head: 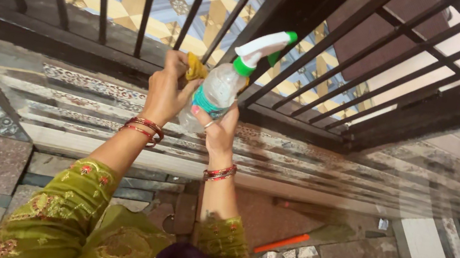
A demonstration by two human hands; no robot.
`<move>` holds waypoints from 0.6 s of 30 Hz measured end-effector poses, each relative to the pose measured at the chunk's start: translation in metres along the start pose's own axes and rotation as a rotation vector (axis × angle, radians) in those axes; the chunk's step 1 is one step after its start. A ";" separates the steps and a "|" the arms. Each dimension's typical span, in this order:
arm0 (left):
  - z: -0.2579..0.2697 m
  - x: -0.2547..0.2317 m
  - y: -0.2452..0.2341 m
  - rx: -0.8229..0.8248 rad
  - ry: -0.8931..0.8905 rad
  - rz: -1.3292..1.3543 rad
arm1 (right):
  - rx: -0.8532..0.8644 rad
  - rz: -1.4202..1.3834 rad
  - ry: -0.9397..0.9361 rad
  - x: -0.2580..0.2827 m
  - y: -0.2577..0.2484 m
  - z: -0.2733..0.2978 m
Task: The person cleans a metal gate by spraying it with a cleaning solution from a bottle and wiping the bars and frame with a cloth.
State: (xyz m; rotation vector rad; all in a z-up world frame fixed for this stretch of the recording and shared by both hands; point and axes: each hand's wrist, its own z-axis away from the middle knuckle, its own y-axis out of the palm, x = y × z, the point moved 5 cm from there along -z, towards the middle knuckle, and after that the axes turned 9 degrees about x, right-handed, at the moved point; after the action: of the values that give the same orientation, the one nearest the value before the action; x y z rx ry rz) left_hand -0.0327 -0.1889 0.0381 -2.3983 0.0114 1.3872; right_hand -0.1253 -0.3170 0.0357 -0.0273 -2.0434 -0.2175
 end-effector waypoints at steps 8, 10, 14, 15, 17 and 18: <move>0.010 0.014 -0.003 0.289 0.057 0.426 | 0.032 -0.031 0.016 -0.017 0.017 -0.013; 0.013 -0.003 -0.009 0.332 0.178 0.448 | 0.009 -0.154 -0.020 -0.021 0.020 -0.014; 0.015 -0.024 -0.025 0.364 0.182 0.538 | -0.146 -0.636 0.012 -0.027 0.022 -0.017; 0.014 -0.023 -0.028 0.374 0.128 0.566 | -0.142 -0.594 -0.031 -0.022 0.023 -0.021; 0.013 -0.029 -0.045 0.276 0.277 0.437 | -0.184 -0.304 -0.138 -0.009 0.023 -0.034; 0.015 -0.032 -0.052 0.226 0.347 0.371 | -0.229 -0.056 -0.198 0.000 0.023 -0.041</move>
State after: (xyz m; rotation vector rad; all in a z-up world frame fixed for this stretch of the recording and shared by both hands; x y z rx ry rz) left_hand -0.0517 -0.1412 0.0749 -2.4881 0.6951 1.0181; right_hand -0.0863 -0.3012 0.0573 -0.1389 -2.2082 -0.5002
